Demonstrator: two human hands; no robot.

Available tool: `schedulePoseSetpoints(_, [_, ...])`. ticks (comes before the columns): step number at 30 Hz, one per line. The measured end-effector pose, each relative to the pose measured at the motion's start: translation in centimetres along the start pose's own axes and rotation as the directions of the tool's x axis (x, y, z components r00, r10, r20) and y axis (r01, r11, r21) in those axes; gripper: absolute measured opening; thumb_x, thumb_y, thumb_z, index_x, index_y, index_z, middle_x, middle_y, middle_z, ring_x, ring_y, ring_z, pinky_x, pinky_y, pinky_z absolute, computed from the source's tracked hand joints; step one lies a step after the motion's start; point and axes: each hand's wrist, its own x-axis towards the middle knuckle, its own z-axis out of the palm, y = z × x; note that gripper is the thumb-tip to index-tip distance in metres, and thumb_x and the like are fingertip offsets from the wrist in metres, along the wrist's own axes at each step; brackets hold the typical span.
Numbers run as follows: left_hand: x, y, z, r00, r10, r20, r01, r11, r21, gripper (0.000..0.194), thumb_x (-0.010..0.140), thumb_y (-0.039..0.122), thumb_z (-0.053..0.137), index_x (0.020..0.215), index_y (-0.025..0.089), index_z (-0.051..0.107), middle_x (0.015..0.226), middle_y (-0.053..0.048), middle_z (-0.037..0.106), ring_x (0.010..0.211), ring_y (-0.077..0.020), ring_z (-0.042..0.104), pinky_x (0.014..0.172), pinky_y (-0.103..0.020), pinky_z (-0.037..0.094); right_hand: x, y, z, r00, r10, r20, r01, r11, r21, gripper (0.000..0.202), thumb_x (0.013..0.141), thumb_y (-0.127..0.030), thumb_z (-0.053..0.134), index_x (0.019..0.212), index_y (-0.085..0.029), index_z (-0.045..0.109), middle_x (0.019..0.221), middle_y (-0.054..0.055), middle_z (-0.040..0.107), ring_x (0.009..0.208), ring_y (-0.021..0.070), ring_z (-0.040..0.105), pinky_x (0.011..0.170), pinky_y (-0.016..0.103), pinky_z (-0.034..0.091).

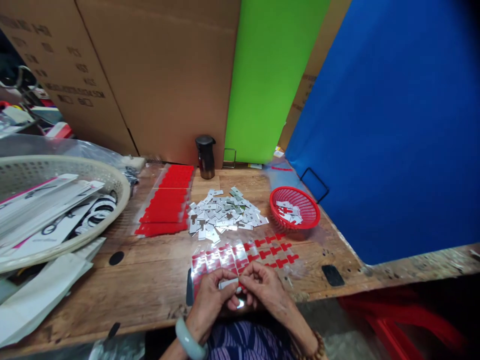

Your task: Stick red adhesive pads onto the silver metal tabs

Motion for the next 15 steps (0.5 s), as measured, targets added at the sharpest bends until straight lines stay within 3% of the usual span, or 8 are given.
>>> schedulePoseSetpoints(6, [-0.3,0.4,-0.1,0.999,-0.009,0.038,0.006,0.997,0.071,0.024,0.067,0.033,0.067,0.079,0.013,0.059,0.042,0.002,0.058,0.040,-0.0083,0.051,0.043,-0.017,0.036,-0.1,0.4,-0.1,0.997,-0.003,0.071,0.001,0.999,0.033,0.021,0.069,-0.030,0.066,0.073,-0.017,0.049,0.048,-0.008,0.051,0.036,0.0061,0.048,0.035,0.015,0.036])
schedulePoseSetpoints(10, [0.0,0.4,0.1,0.993,-0.042,0.106,0.045,0.999,-0.028,0.036,0.064,0.038,0.070,0.088,0.014,0.058,0.054,0.000,0.064,0.047,-0.0089,0.056,0.048,-0.018,0.041,0.0,-0.1,-1.5,0.993,0.027,0.113,-0.036,0.996,0.081,0.025,0.067,-0.032,0.069,0.072,-0.016,0.050,0.044,-0.006,0.055,0.031,0.0057,0.045,0.033,0.014,0.033])
schedulePoseSetpoints(13, [0.8,-0.3,-0.2,0.997,-0.003,0.079,0.014,0.990,-0.137,0.043,0.063,0.041,0.071,0.092,0.013,0.056,0.071,-0.004,0.067,0.058,-0.0108,0.062,0.057,-0.021,0.047,0.4,-1.4,-3.6,0.997,-0.050,-0.056,0.059,0.979,0.194,0.027,0.067,-0.034,0.071,0.071,-0.016,0.052,0.045,-0.005,0.057,0.033,0.0049,0.045,0.033,0.013,0.033])
schedulePoseSetpoints(15, [1.3,-0.9,-0.5,0.999,0.001,0.045,0.008,0.983,-0.186,0.044,0.063,0.040,0.072,0.093,0.013,0.055,0.078,-0.007,0.067,0.064,-0.0123,0.063,0.062,-0.023,0.049,0.9,-2.6,-5.1,0.948,-0.149,-0.282,0.244,0.908,0.341,0.022,0.070,-0.032,0.070,0.075,-0.017,0.054,0.051,-0.005,0.059,0.042,0.0053,0.051,0.041,0.013,0.040])
